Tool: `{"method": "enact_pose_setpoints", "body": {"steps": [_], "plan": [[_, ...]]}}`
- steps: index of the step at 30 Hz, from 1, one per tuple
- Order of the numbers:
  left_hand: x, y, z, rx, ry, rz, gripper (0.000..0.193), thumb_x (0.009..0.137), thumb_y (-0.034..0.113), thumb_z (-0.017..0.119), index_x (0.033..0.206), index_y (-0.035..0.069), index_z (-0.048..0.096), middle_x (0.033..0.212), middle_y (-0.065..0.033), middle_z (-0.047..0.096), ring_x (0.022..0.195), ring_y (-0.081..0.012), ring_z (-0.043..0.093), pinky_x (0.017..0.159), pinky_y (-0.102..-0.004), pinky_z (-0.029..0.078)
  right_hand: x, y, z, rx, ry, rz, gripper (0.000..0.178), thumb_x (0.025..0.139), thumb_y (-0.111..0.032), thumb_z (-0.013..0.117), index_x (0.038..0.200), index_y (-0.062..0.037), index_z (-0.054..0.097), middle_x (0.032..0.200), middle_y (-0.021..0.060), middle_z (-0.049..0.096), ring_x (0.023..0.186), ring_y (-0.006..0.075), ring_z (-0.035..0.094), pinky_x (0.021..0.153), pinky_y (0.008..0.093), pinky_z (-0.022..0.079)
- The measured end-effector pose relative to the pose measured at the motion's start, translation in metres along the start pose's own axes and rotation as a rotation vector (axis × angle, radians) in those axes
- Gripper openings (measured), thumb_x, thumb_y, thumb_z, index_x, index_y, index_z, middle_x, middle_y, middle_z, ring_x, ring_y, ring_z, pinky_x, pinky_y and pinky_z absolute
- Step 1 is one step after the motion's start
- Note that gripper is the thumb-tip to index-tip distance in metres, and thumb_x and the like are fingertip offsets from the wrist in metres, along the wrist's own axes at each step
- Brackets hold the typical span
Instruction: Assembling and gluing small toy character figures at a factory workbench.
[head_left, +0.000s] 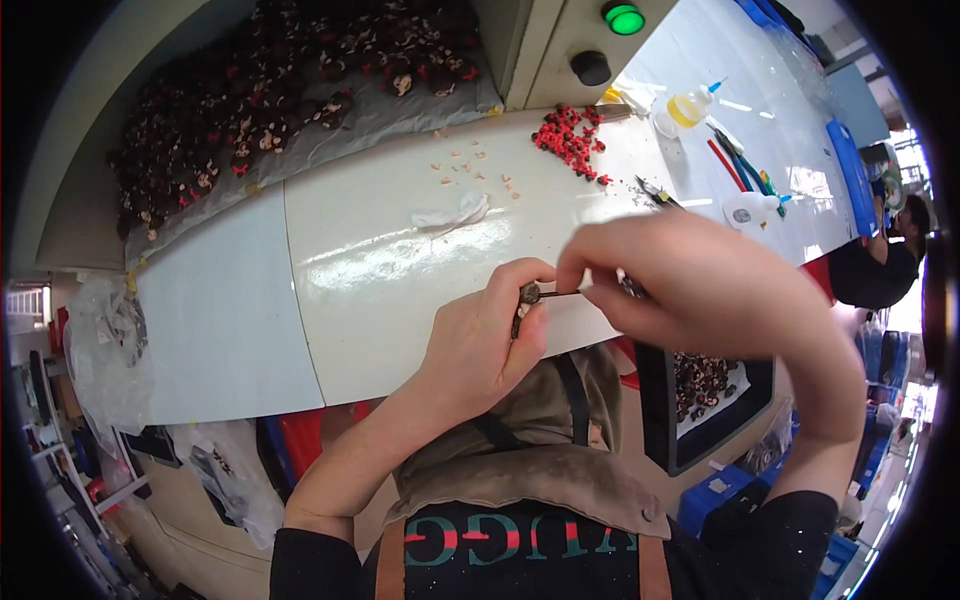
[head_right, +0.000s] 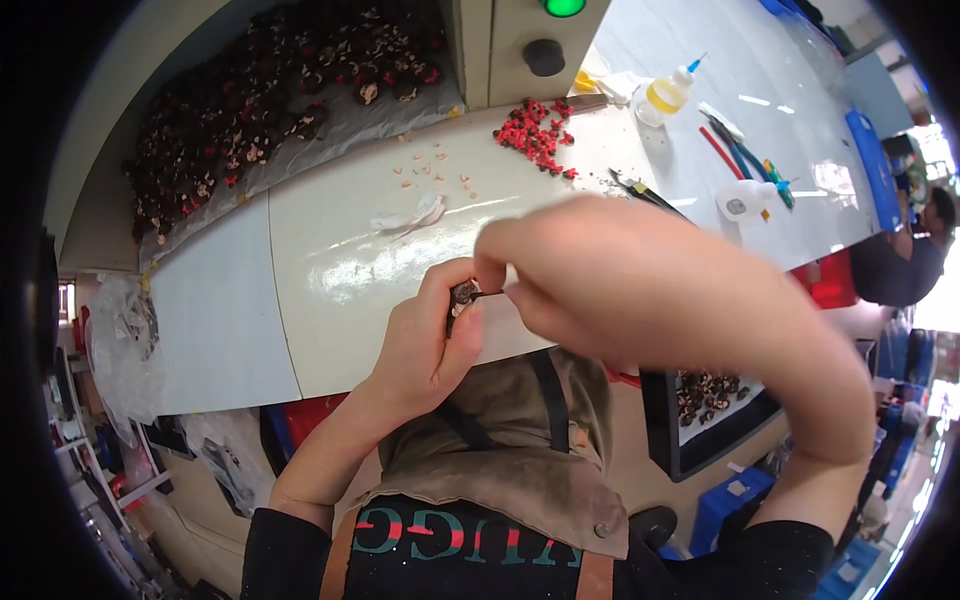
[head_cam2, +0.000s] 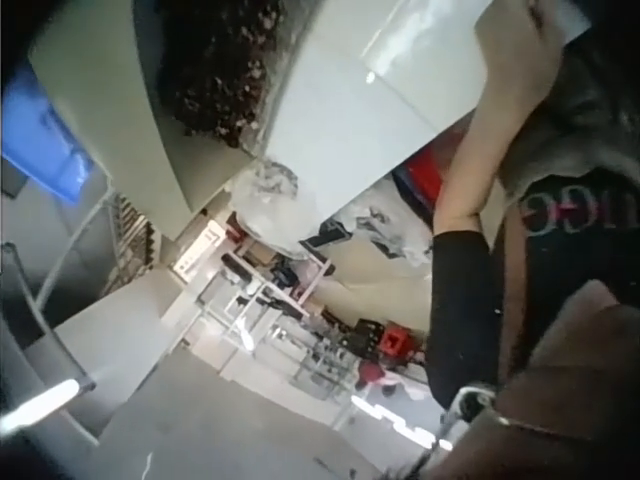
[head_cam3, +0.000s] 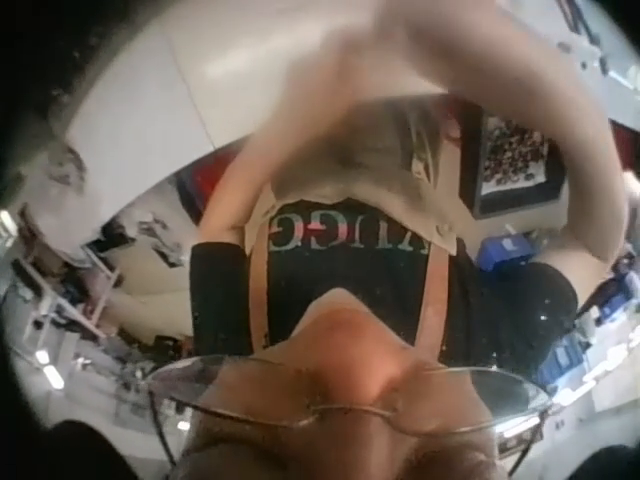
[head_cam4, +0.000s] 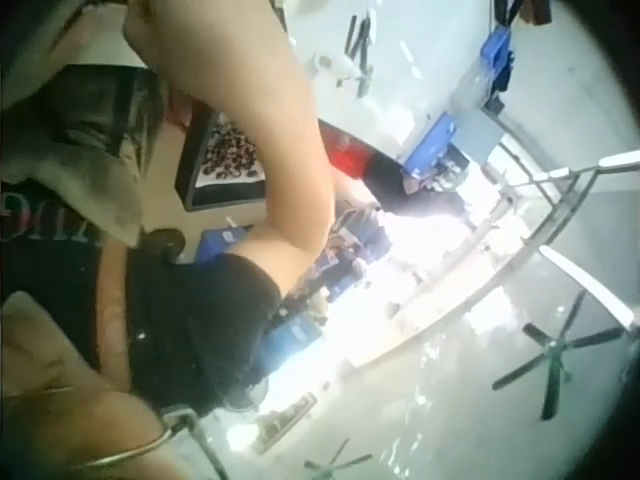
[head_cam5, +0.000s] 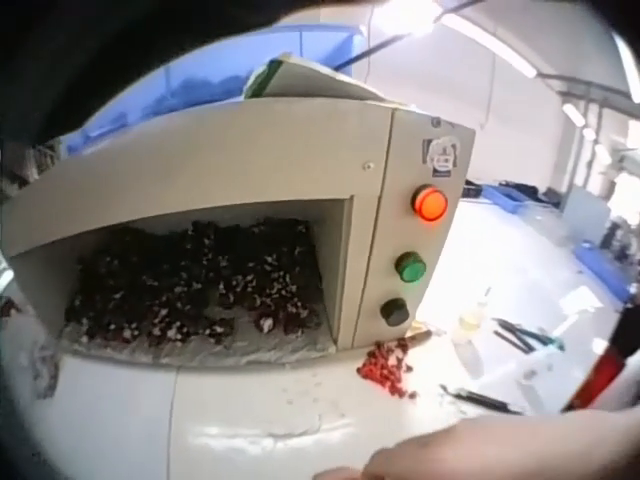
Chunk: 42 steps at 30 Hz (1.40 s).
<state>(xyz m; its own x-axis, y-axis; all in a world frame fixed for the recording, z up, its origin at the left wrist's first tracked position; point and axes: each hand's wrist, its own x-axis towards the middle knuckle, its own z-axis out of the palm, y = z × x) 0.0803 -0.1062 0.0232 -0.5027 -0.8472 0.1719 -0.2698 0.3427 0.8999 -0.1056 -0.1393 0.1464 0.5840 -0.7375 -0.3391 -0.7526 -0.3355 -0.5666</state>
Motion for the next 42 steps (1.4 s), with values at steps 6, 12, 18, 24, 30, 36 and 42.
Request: {"method": "enact_pose_setpoints", "body": {"steps": [6, 12, 18, 24, 30, 36, 42], "plan": [[-0.006, -0.001, -0.004, -0.071, 0.02, 0.009, 0.029, 0.089, 0.008, 0.046, 0.117, 0.002, 0.043, 0.064, -0.0051, 0.047, 0.052, -0.0142, 0.045, 0.052, -0.0274, 0.038, -0.022, 0.003, 0.04, 0.085, 0.327, -0.054, 0.015, 0.081, 0.0, 0.059, 0.095, -0.0044, 0.062, 0.081, 0.0103, 0.062, 0.072, 0.0269, 0.062, 0.063, 0.0322, 0.049], [-0.006, 0.0, -0.005, -0.166, 0.154, 0.008, 0.019, 0.093, 0.011, 0.045, 0.11, 0.003, 0.049, 0.067, -0.0086, 0.05, 0.055, -0.0204, 0.051, 0.054, -0.0307, 0.04, -0.023, -0.005, 0.066, 0.121, 0.488, -0.049, 0.018, 0.08, 0.002, 0.059, 0.097, -0.0052, 0.061, 0.082, 0.0111, 0.062, 0.07, 0.0268, 0.062, 0.061, 0.0319, 0.049], [-0.002, 0.002, 0.002, -0.311, 0.376, -0.094, 0.02, 0.099, 0.018, 0.037, 0.106, 0.004, 0.051, 0.069, 0.0018, 0.043, 0.06, -0.0068, 0.037, 0.057, -0.0228, 0.035, -0.011, -0.017, 0.096, 0.051, 0.676, 0.008, 0.021, 0.079, 0.003, 0.058, 0.098, -0.0056, 0.059, 0.079, 0.0115, 0.06, 0.067, 0.0292, 0.061, 0.058, 0.0344, 0.049], [0.0, 0.004, 0.007, -0.361, 0.361, -0.119, 0.023, 0.1, 0.022, 0.036, 0.103, 0.005, 0.051, 0.073, 0.0042, 0.041, 0.062, -0.0036, 0.034, 0.057, -0.0188, 0.03, -0.009, -0.01, 0.118, 0.177, 0.834, 0.025, 0.021, 0.08, 0.003, 0.059, 0.099, -0.0049, 0.059, 0.08, 0.0111, 0.06, 0.068, 0.0285, 0.062, 0.058, 0.0343, 0.049], [-0.004, 0.01, -0.005, -0.553, 0.227, -0.221, 0.024, 0.1, 0.024, 0.036, 0.103, 0.006, 0.05, 0.071, 0.0052, 0.039, 0.062, -0.0019, 0.033, 0.056, -0.0174, 0.028, -0.019, 0.004, 0.092, 0.236, 0.644, -0.065, 0.016, 0.083, -0.002, 0.058, 0.099, -0.0038, 0.061, 0.085, 0.0123, 0.063, 0.08, 0.0295, 0.062, 0.069, 0.0352, 0.05], [-0.005, 0.016, -0.013, -0.482, 0.019, -0.235, 0.028, 0.101, 0.026, 0.034, 0.113, 0.005, 0.048, 0.07, 0.0044, 0.038, 0.062, -0.0025, 0.034, 0.056, -0.0176, 0.03, -0.023, 0.017, 0.059, 0.195, 0.482, -0.172, 0.014, 0.083, -0.004, 0.056, 0.097, -0.0022, 0.061, 0.087, 0.0138, 0.063, 0.079, 0.0309, 0.062, 0.069, 0.0364, 0.049], [-0.002, 0.021, 0.001, -0.635, 0.09, -0.33, 0.034, 0.101, 0.029, 0.032, 0.118, 0.003, 0.046, 0.069, 0.0029, 0.039, 0.059, -0.0038, 0.036, 0.057, -0.0185, 0.033, -0.029, -0.005, 0.067, -0.103, 0.551, -0.132, 0.02, 0.077, -0.003, 0.058, 0.097, -0.0052, 0.06, 0.078, 0.0091, 0.06, 0.067, 0.0286, 0.062, 0.057, 0.0352, 0.05]]}}
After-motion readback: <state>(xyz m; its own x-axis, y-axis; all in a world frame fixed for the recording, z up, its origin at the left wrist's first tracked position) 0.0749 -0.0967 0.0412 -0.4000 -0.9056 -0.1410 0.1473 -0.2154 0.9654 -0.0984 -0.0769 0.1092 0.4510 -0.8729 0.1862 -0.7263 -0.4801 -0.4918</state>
